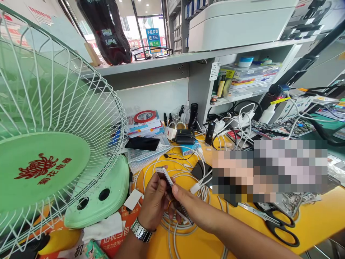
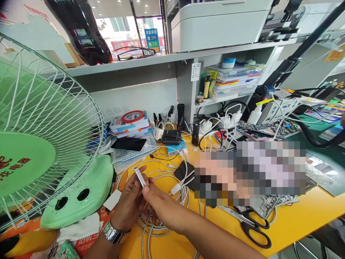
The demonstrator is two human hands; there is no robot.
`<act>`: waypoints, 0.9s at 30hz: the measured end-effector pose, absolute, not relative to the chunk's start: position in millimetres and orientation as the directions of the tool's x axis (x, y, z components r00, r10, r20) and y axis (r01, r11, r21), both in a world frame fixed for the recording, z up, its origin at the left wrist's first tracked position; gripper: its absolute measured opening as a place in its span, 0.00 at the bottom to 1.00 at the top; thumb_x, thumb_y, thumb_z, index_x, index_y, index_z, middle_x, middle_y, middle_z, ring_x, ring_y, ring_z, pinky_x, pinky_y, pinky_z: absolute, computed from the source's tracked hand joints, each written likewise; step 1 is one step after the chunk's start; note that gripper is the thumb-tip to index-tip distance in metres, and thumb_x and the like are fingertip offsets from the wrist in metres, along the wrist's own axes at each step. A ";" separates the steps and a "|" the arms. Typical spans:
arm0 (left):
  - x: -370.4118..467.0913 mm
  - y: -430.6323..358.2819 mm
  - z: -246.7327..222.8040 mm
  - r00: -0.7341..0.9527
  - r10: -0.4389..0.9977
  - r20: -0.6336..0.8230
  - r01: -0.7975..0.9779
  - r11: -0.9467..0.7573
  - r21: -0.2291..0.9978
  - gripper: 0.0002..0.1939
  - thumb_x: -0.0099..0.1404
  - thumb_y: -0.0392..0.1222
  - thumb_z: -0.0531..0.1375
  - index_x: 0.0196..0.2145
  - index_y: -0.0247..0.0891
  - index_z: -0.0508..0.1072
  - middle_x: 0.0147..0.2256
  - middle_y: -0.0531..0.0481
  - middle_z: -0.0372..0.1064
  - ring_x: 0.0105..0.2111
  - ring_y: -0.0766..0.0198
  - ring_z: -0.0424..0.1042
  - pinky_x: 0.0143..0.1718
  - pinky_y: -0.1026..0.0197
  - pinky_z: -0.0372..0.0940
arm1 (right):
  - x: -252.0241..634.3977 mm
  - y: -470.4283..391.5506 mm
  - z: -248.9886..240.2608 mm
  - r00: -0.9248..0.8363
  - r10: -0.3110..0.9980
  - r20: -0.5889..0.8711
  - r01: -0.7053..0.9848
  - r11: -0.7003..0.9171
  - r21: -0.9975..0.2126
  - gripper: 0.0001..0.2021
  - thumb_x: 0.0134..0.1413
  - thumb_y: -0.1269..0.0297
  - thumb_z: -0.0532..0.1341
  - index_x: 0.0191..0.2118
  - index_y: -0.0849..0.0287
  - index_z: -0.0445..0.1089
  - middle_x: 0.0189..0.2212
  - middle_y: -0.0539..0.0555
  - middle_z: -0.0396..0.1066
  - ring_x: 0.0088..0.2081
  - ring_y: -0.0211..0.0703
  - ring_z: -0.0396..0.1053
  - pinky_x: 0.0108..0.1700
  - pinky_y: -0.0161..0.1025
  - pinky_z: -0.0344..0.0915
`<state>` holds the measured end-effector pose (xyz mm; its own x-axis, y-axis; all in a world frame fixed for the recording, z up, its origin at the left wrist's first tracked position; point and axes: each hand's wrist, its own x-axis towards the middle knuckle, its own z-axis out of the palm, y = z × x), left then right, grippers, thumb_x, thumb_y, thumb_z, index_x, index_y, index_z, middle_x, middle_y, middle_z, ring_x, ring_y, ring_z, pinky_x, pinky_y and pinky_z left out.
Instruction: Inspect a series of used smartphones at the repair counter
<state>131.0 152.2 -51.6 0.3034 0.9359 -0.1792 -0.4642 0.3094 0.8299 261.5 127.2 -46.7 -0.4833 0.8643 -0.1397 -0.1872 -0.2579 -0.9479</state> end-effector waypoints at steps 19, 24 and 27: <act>130.4 151.1 -51.2 0.324 0.921 -0.215 -0.416 0.343 0.842 0.29 0.55 0.59 0.66 0.50 0.49 0.63 0.14 0.64 0.60 0.08 0.72 0.56 0.07 0.71 0.58 | 259.4 127.8 -45.2 -0.499 0.834 -0.235 -0.218 -0.383 -0.898 0.35 0.47 0.26 0.51 0.36 0.59 0.67 0.22 0.48 0.66 0.20 0.32 0.59 0.23 0.31 0.56; 130.6 150.6 -51.0 0.325 0.918 -0.225 -0.416 0.353 0.838 0.26 0.57 0.58 0.65 0.48 0.48 0.63 0.13 0.64 0.58 0.08 0.71 0.57 0.07 0.70 0.59 | 258.5 128.8 -46.4 -0.497 0.832 -0.246 -0.237 -0.403 -0.884 0.36 0.44 0.25 0.52 0.32 0.59 0.65 0.22 0.48 0.67 0.21 0.34 0.61 0.22 0.31 0.57; 130.2 151.7 -49.2 0.313 0.920 -0.235 -0.432 0.359 0.828 0.26 0.53 0.58 0.67 0.44 0.47 0.65 0.18 0.63 0.63 0.08 0.73 0.56 0.07 0.70 0.58 | 259.1 128.8 -45.3 -0.505 0.830 -0.235 -0.225 -0.390 -0.893 0.35 0.45 0.26 0.52 0.33 0.59 0.65 0.22 0.48 0.67 0.21 0.33 0.61 0.21 0.31 0.56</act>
<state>130.2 151.7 -49.2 0.3131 0.9201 -0.2355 -0.4317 0.3587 0.8277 259.1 128.8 -45.3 -0.5054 0.8302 -0.2351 -0.2250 -0.3898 -0.8930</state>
